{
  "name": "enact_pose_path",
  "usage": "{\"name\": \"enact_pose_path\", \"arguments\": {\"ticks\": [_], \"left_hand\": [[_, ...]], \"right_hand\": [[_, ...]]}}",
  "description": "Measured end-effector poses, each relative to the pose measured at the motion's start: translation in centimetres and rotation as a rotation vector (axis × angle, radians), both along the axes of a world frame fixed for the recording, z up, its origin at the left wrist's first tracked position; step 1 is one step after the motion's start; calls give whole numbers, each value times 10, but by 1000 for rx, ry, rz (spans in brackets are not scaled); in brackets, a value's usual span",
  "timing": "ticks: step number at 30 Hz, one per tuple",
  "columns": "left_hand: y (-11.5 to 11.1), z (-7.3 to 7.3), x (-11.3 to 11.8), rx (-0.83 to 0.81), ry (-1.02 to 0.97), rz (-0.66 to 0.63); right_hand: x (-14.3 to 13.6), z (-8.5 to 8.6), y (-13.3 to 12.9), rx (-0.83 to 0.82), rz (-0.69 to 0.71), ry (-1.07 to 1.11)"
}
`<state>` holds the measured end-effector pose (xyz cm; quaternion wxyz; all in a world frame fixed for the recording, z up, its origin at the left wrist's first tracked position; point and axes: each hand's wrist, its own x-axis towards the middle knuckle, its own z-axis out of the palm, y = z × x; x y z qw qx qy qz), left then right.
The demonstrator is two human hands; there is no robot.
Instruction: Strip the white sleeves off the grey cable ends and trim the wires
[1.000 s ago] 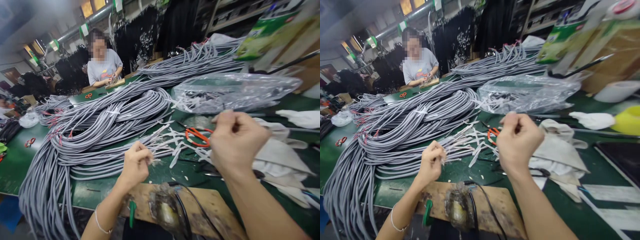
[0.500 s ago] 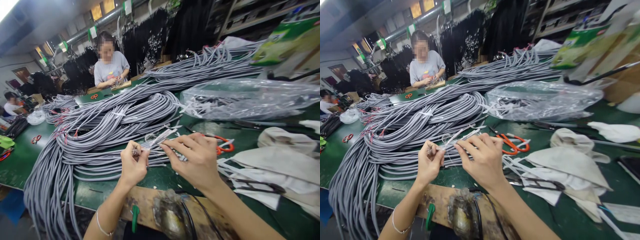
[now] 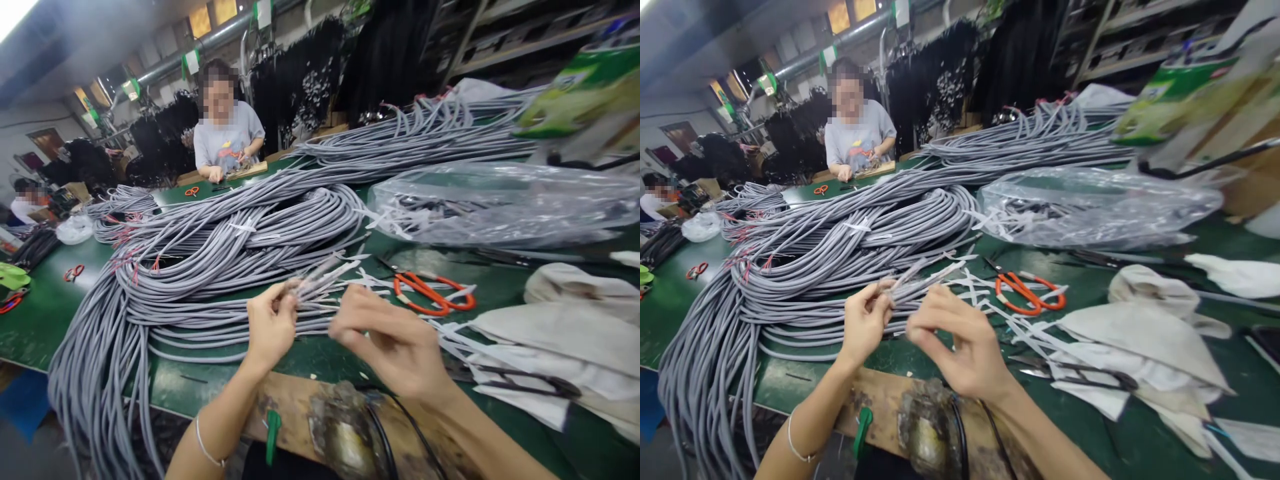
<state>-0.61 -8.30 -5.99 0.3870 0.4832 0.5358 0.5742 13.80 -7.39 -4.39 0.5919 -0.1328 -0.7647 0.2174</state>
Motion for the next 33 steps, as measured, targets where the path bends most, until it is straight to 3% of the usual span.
{"name": "enact_pose_path", "arguments": {"ticks": [2, 3, 6, 8, 16, 19, 24, 29, 33], "left_hand": [[5, 2, -3, -111, -187, 22], [6, 3, -5, -142, -265, 5], [5, 9, -8, -149, -403, -119], [1, 12, -8, -132, -429, -175], [-5, 12, 4, -102, -306, -230], [-5, 11, 4, -113, -309, -292], [-6, 18, -8, -180, -421, -486], [-8, 28, -16, -215, -516, -506], [-8, 26, -15, -253, -519, -502]], "right_hand": [[0, 2, -5, -14, 60, 54], [0, 1, -6, -49, 3, 73], [-7, -8, -2, -245, -357, 49], [-13, -15, 2, -364, -468, 10], [-23, -16, 3, -464, -479, 17], [-21, -17, 5, -541, -445, 38], [-21, -29, 21, -809, -288, 65], [-17, -32, 36, -874, -299, 167], [-17, -20, 25, -865, -18, 172]]}}
